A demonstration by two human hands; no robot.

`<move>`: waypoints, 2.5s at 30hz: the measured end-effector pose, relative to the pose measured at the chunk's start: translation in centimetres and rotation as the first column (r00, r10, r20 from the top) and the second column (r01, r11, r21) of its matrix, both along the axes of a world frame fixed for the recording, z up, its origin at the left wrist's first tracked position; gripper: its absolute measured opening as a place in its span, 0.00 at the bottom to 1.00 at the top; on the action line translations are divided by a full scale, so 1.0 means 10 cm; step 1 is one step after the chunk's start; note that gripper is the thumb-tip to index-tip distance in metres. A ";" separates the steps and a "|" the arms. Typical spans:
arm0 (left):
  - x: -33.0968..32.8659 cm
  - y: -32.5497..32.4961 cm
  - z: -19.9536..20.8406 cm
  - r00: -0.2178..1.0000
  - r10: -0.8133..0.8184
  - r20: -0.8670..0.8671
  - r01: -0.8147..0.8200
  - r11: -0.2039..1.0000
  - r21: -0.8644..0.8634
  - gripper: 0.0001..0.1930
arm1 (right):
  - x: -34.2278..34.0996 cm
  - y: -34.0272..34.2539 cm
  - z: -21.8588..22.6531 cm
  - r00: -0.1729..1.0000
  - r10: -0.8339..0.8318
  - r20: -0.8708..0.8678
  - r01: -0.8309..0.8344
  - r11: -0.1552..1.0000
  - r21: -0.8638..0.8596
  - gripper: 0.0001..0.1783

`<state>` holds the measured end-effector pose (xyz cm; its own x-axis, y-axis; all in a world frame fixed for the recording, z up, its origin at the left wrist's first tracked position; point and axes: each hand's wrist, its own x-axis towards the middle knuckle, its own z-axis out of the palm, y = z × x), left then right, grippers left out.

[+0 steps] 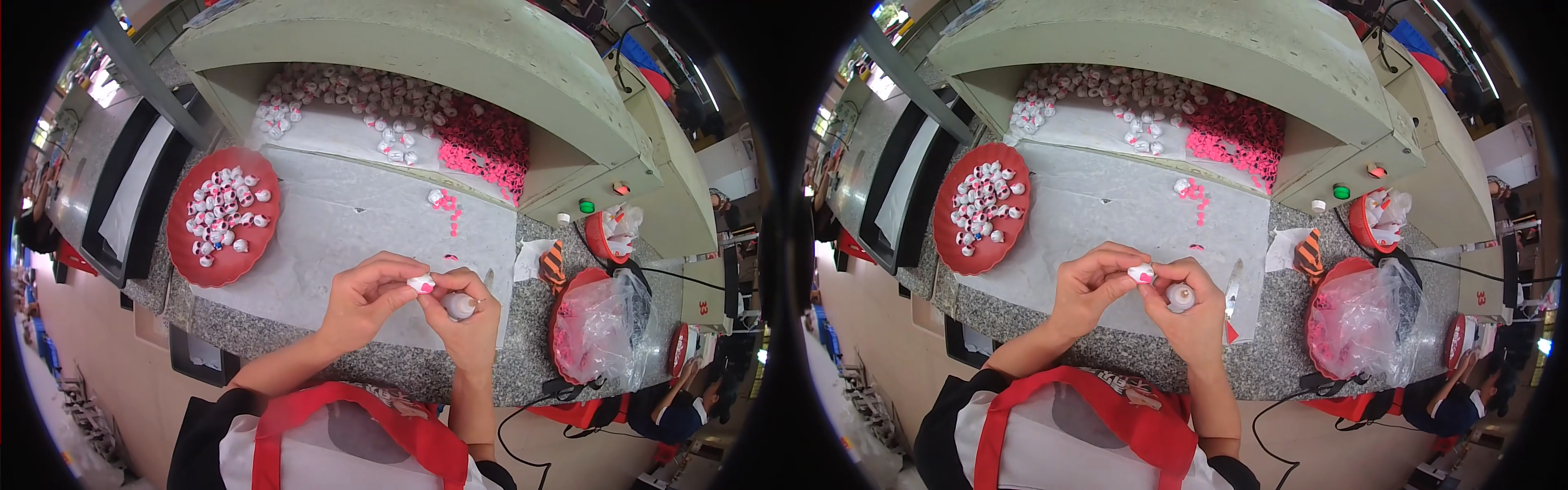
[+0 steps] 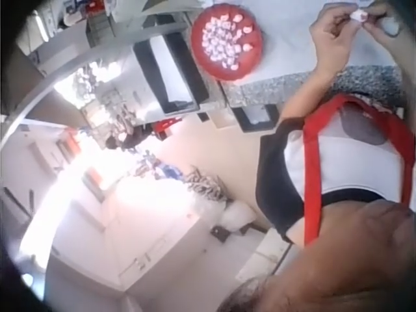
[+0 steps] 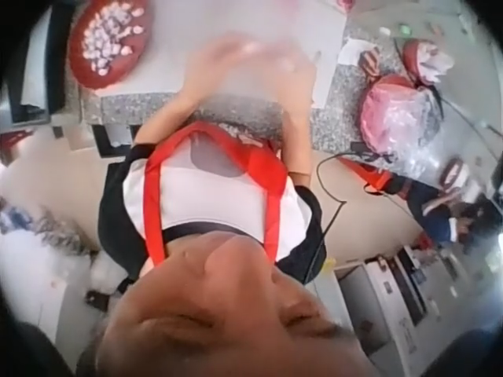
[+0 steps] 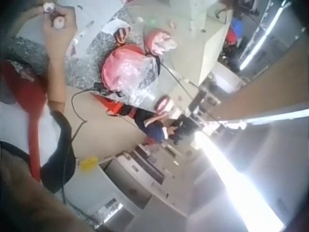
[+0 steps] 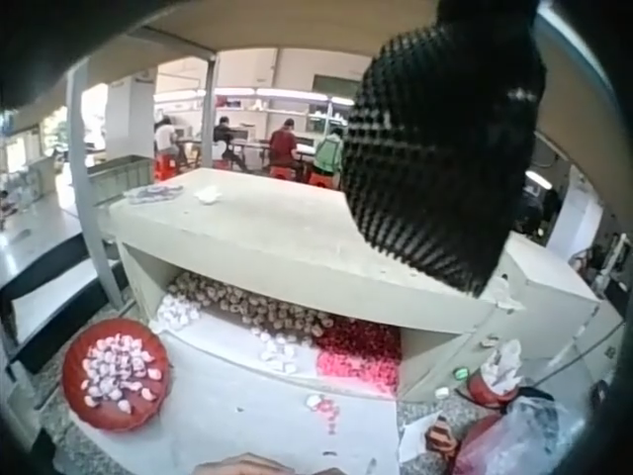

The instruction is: Applying glue and attaching small pink bow accessories to white cat figurines at a factory workbench.

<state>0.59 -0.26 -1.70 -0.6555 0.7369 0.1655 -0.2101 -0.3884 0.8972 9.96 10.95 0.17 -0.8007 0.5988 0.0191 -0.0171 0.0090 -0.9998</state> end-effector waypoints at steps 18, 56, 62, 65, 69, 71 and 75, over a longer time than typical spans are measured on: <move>-0.05 -0.40 0.17 0.959 -0.094 -0.267 0.076 0.994 -0.075 0.13 | 0.07 -0.16 -0.11 0.958 0.072 -0.279 -0.072 0.997 0.010 0.15; -1.54 0.81 -0.58 0.203 0.127 -0.971 -0.756 0.651 -0.073 0.29 | -0.16 -0.37 -0.52 0.985 0.117 0.127 -0.096 0.983 -0.155 0.13; -2.45 1.95 -0.68 0.237 -0.191 -0.952 -0.812 0.498 -0.302 0.37 | 0.21 -0.11 -0.45 0.981 -0.068 0.183 0.098 0.982 -0.161 0.09; -2.86 1.96 -0.71 0.248 -0.157 -0.956 -0.690 0.664 -0.288 0.32 | 0.29 -0.05 -0.41 0.983 -0.076 0.167 0.101 0.984 -0.147 0.07; -2.30 1.80 -0.42 0.128 -0.206 -0.970 -0.760 0.609 -0.230 0.25 | 0.32 0.00 -0.41 0.976 -0.142 0.163 0.170 0.970 -0.174 0.07; -2.21 1.54 -0.61 0.080 -0.077 -0.994 -0.764 0.635 -0.111 0.21 | 0.32 -0.03 -0.39 0.980 -0.135 0.144 0.161 0.968 -0.191 0.07; -1.72 1.10 -0.83 0.119 -0.083 -0.989 -0.830 0.539 -0.145 0.17 | 0.32 0.04 -0.40 0.987 -0.096 0.128 0.116 0.980 -0.163 0.07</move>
<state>-16.66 10.73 -10.03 -0.5990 0.5901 0.5412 0.7866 0.5603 0.2597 13.15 11.33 -3.84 -0.7230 0.6665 -0.1818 0.0941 -0.1658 -0.9817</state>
